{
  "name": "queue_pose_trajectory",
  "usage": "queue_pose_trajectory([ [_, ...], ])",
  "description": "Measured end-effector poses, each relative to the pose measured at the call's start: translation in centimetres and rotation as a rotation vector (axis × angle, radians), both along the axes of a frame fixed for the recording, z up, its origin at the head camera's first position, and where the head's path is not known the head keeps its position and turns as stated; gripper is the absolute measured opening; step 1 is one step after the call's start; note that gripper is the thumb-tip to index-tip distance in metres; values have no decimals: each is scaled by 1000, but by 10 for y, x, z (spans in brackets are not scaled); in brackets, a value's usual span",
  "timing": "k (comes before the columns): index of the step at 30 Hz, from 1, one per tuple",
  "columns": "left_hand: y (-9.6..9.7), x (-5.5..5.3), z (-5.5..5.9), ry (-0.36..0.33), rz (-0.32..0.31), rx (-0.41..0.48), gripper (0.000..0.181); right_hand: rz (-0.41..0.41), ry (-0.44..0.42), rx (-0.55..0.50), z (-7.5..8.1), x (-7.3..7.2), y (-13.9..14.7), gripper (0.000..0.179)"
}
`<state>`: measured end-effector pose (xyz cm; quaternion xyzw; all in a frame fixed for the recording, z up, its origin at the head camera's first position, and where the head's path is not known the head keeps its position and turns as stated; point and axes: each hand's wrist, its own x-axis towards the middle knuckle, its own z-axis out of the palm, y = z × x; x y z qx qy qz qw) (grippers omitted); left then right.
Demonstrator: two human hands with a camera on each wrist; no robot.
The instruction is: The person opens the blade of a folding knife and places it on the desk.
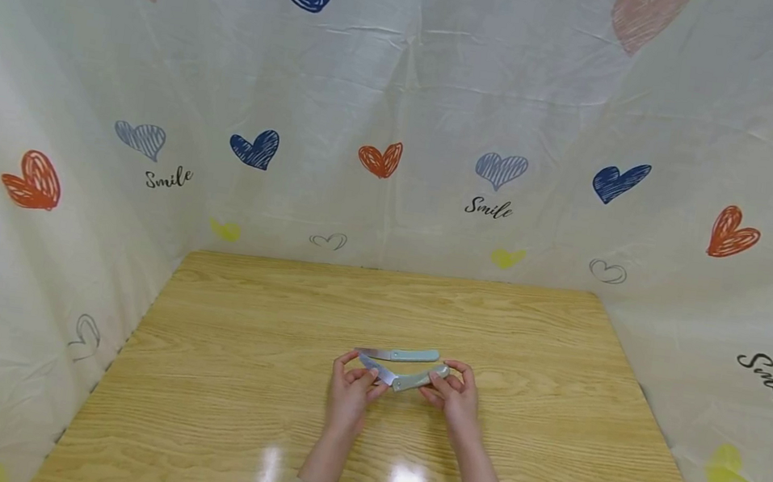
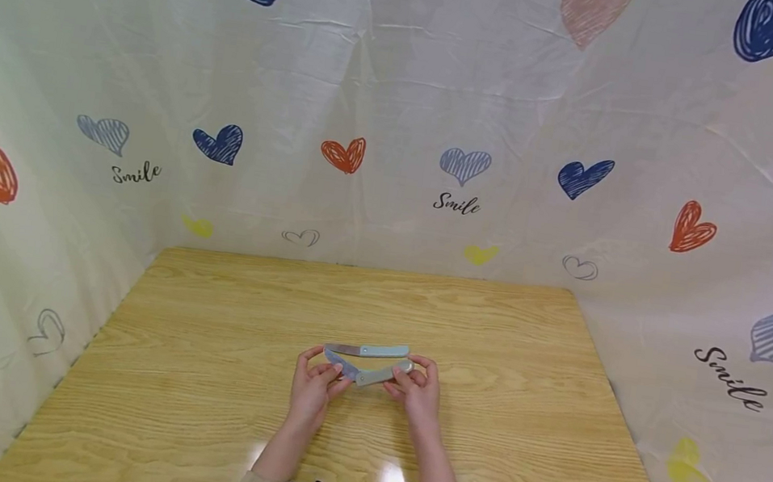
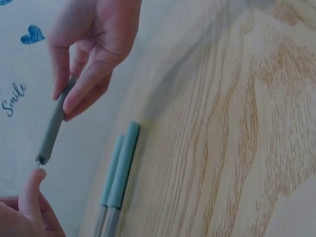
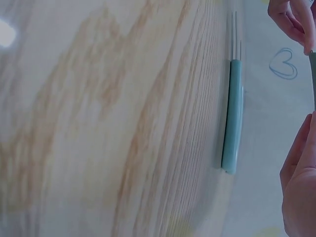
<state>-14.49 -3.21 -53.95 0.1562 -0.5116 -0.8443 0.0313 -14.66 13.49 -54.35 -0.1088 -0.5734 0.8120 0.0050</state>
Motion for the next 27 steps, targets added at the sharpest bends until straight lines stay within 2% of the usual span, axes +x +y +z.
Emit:
queue_pose_trajectory([
  [9,7,1,0,14,85,82,50,-49,12,-46,-3,1,-3,38],
  [21,18,4,2,57,186,121,46,-120,29,-90,1,3,-8,34],
  [24,20,5,2,75,201,130,48,-143,58,-101,0,4,-11,36],
  [27,22,5,3,84,222,141,49,-163,136,-136,-1,7,-14,37],
])
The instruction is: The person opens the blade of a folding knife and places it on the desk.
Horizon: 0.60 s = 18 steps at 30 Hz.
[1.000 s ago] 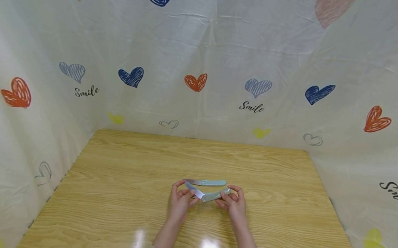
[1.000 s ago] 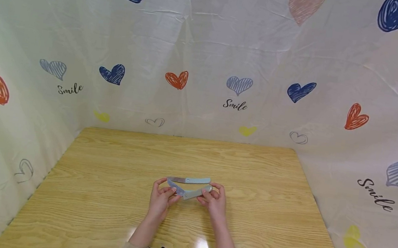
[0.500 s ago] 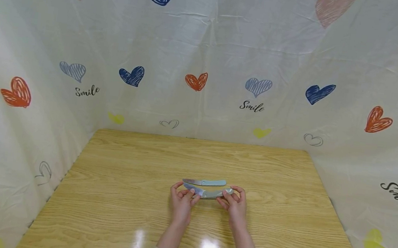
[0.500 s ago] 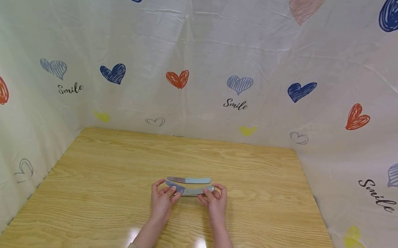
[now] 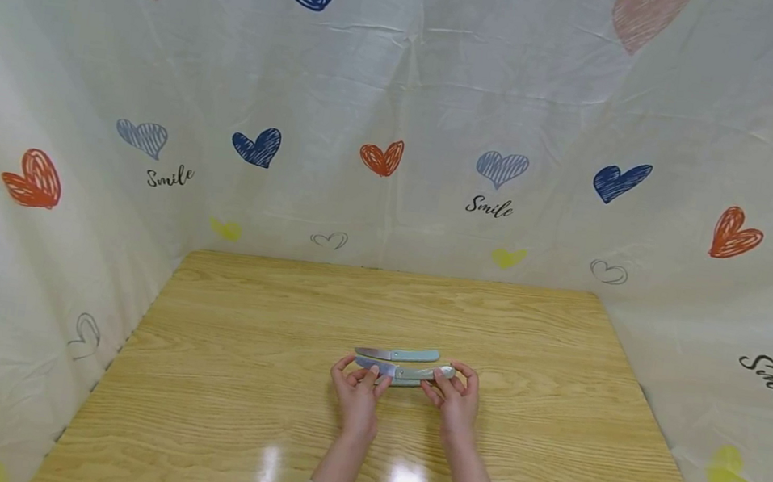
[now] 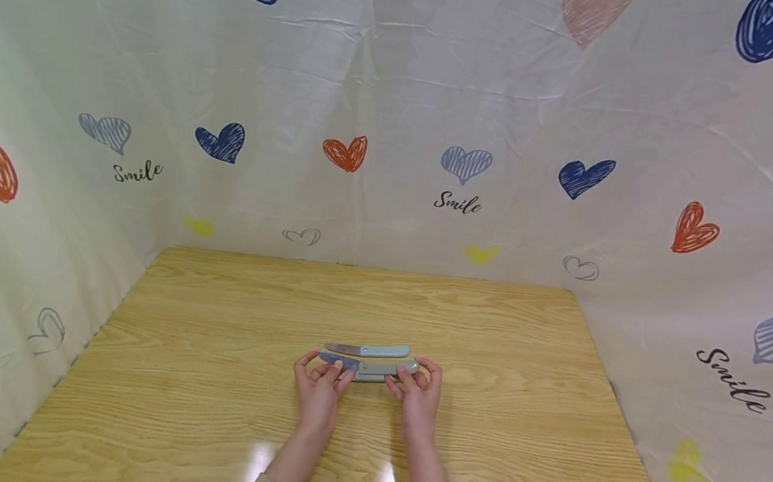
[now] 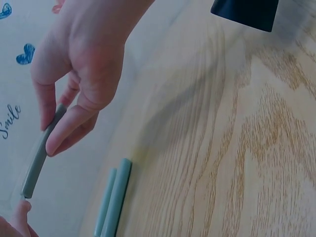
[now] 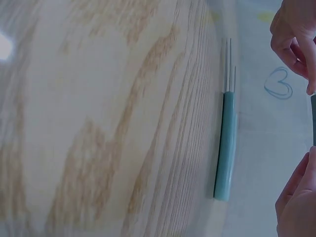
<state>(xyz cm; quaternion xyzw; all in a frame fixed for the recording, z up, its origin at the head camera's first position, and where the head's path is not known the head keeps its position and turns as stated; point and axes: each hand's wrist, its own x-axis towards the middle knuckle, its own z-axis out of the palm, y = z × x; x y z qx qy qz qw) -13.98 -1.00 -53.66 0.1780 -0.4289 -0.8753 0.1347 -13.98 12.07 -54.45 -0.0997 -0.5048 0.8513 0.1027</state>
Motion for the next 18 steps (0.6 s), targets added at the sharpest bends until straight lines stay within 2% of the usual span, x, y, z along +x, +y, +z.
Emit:
queue_pose_trajectory([
  [1,1,0,0,-3,11,5,49,-2,51,-30,-1,1,-1,36],
  [4,3,0,0,-8,39,18,48,-8,105,-62,-2,2,-3,36],
  [7,5,0,0,-12,57,28,48,-26,51,-58,-1,1,-4,33],
  [8,5,0,0,-10,58,28,48,-34,-2,-43,-1,1,-5,33],
  [11,7,1,2,-6,60,27,49,-48,-89,-52,3,0,-5,32],
  [18,8,1,3,3,62,29,48,-70,-126,-62,7,0,-7,31],
])
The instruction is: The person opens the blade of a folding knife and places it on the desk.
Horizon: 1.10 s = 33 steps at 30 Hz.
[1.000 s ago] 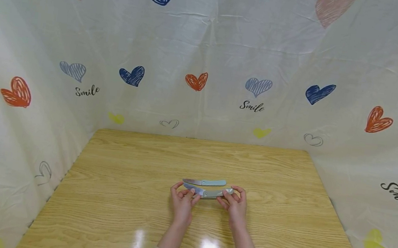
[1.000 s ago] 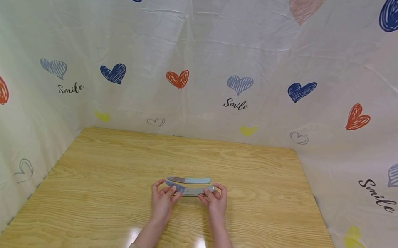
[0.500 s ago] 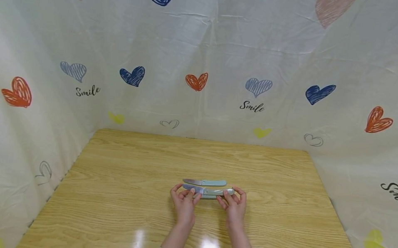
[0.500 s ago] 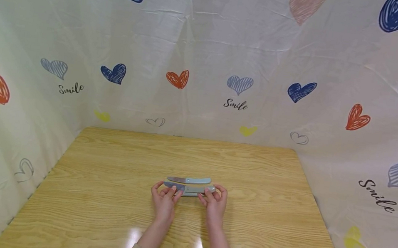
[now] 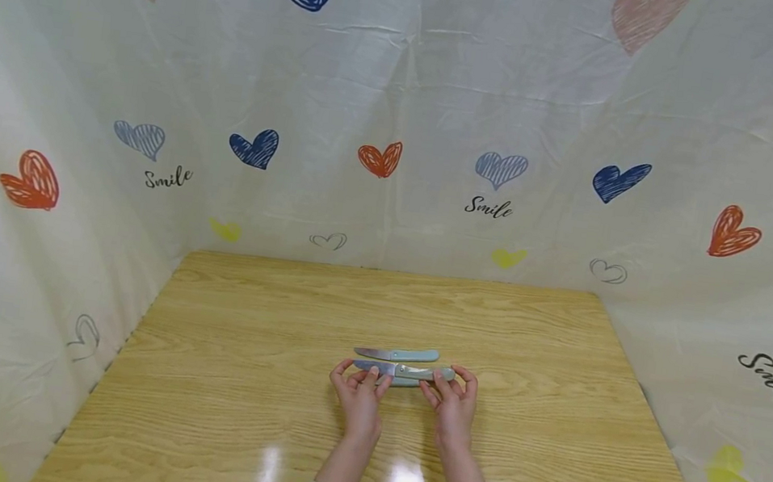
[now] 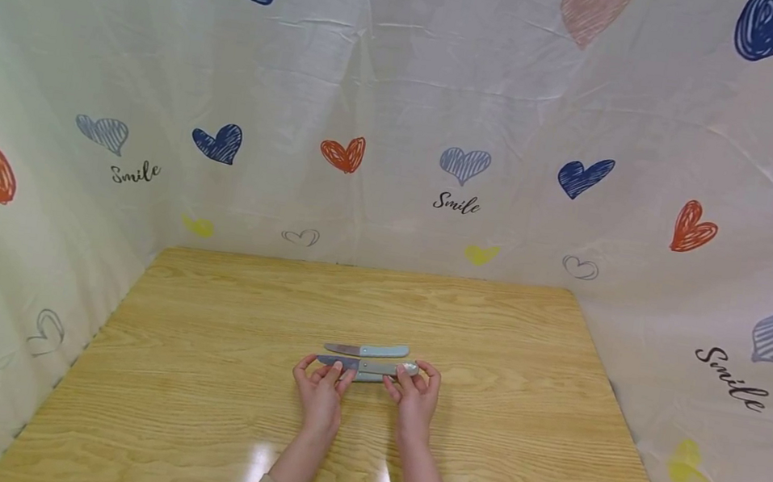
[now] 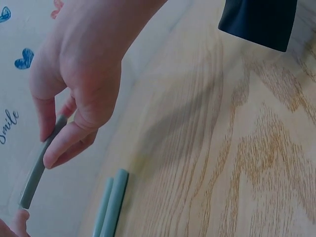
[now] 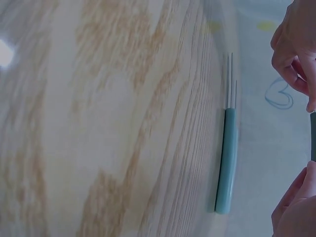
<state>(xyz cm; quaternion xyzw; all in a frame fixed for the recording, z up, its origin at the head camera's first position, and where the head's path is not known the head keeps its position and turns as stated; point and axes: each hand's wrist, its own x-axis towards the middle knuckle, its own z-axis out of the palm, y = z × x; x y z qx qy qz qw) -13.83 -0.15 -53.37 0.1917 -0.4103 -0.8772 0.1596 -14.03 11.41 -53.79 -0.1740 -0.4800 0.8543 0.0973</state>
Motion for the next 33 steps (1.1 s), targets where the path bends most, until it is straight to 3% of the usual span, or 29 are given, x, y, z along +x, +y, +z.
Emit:
queue_pose_trajectory([
  [12,1,-2,-6,20,62,1,49,-48,-6,5,-7,-3,-5,34],
  [22,0,3,-9,46,42,-13,38,-44,34,22,-7,1,3,30],
  [28,-7,6,-12,4,46,-63,31,-21,82,63,-12,3,15,22],
  [30,-11,7,-13,-10,42,-75,25,0,128,55,-13,6,19,22],
  [33,-17,10,-15,-33,32,-98,19,33,131,68,-12,9,25,26],
])
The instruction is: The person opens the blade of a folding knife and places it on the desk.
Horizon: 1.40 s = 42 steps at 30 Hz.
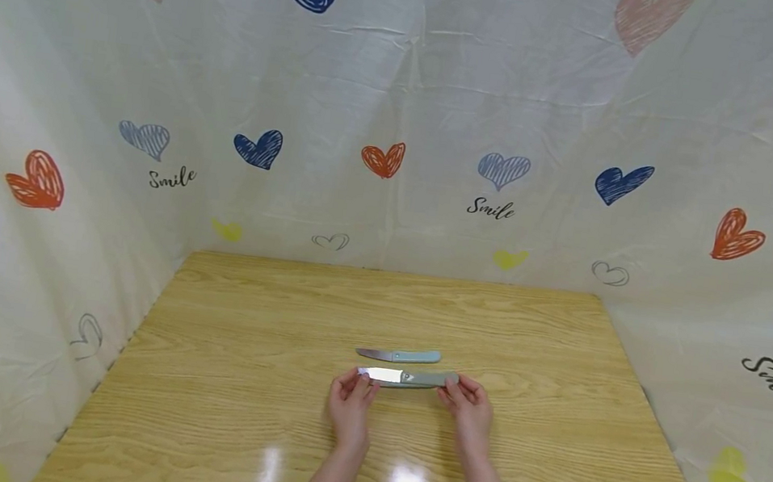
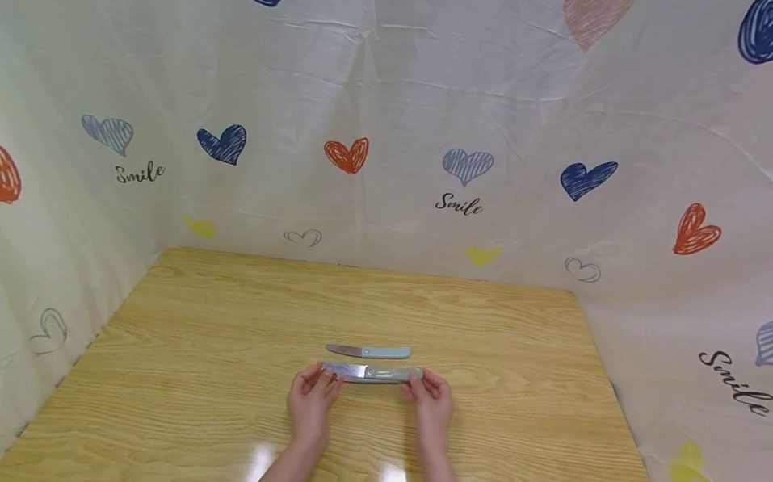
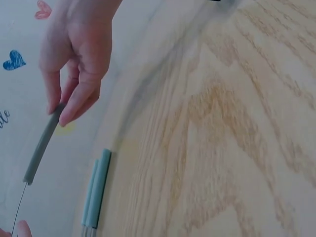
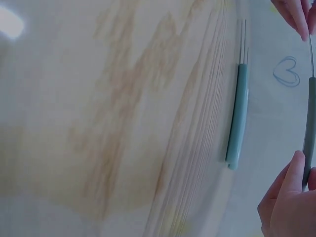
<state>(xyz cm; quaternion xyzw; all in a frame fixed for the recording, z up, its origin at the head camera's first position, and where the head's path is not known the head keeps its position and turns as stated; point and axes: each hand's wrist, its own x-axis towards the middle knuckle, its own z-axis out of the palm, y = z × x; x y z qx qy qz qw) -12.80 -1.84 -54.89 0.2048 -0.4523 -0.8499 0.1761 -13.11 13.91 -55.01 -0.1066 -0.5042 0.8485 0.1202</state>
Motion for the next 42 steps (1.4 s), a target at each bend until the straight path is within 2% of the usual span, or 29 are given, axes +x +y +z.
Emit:
queue_pose_trajectory([
  [3,-6,4,-2,-21,-16,-19,23,42,-85,76,1,1,5,34],
  [4,-9,6,-3,-28,-20,-28,25,57,-143,123,2,1,7,37],
  [7,-15,10,-5,-54,-34,-36,29,123,-250,224,2,5,12,41],
  [11,-23,14,-9,-96,-55,-34,30,201,-323,319,1,12,19,41],
  [15,-29,18,-13,-140,-101,-40,30,255,-343,380,-3,17,26,42],
  [22,-38,31,-16,-198,-244,-120,40,294,-370,420,-4,19,29,45],
  [28,-45,38,-19,-228,-346,-144,46,328,-368,517,-7,18,29,49],
  [36,-45,40,-24,-224,-409,-146,48,362,-374,573,-8,20,28,48],
  [42,-44,40,-23,-225,-416,-167,48,362,-375,608,-7,21,28,46],
])
